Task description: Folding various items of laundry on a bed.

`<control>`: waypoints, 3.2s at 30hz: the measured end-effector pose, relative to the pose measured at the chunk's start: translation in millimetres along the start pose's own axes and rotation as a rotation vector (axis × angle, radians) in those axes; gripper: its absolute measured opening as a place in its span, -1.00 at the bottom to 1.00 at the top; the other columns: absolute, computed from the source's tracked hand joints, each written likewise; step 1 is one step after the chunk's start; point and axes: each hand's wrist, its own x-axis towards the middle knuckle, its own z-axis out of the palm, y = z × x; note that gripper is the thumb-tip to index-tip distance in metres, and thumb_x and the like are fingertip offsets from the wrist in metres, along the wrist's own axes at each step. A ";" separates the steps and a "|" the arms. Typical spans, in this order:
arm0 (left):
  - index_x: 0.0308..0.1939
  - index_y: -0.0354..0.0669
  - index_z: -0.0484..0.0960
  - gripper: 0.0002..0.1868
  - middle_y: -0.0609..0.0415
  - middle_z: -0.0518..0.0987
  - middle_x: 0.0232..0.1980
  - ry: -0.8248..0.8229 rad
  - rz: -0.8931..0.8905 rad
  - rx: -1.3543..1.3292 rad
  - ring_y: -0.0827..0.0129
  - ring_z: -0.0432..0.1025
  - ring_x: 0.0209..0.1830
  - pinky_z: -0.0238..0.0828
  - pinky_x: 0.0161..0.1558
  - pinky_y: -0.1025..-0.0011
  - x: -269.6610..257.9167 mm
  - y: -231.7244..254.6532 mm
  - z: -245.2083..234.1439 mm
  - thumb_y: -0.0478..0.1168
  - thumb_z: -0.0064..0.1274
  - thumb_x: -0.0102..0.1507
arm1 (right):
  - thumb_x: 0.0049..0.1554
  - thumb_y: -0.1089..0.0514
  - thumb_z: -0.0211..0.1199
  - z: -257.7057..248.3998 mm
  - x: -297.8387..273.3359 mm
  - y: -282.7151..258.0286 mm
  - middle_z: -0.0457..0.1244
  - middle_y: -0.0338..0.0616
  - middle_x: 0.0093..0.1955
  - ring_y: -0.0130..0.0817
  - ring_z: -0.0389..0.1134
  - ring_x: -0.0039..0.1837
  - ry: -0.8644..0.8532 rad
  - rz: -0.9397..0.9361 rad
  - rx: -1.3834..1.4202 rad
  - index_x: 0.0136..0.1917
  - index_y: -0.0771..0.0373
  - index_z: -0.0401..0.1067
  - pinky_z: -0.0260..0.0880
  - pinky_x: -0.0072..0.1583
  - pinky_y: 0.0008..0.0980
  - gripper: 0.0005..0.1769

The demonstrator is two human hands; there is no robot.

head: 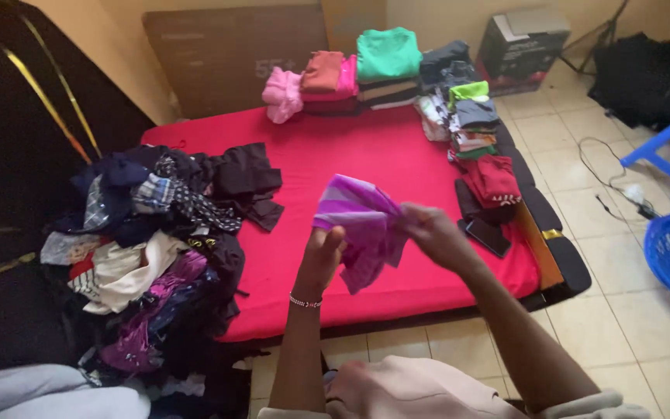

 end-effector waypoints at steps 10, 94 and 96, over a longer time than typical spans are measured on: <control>0.22 -0.19 0.59 -0.23 -0.09 0.65 0.10 0.164 0.396 1.477 0.10 0.48 0.13 0.35 0.19 0.14 -42.0 61.8 -42.0 0.23 0.22 0.08 | 0.45 0.12 0.11 -77.9 14.1 -82.8 0.37 -0.15 0.09 -0.47 0.38 0.09 0.480 -0.345 0.172 0.31 0.33 0.46 0.40 0.12 -0.45 -0.71; -0.15 -0.24 0.59 -0.76 0.22 0.51 -0.39 0.734 -0.784 0.113 0.56 0.21 -0.54 0.12 -0.53 0.45 -108.1 -445.0 -403.3 -0.20 0.25 0.21 | 0.29 0.14 0.18 300.6 129.6 441.5 0.42 -0.09 0.10 -0.33 0.47 0.13 -0.153 0.569 -0.179 0.23 0.27 0.48 0.47 0.13 -0.30 -0.71; -0.10 -0.25 0.56 -0.76 0.17 0.54 -0.32 0.748 -0.723 0.305 0.47 0.34 -0.42 0.29 -0.38 0.40 -82.5 -416.4 -384.6 -0.23 0.22 0.22 | 0.27 0.12 0.17 319.9 146.4 465.4 0.41 -0.10 0.09 -0.35 0.45 0.09 -0.146 0.600 -0.050 0.26 0.29 0.43 0.46 0.10 -0.32 -0.67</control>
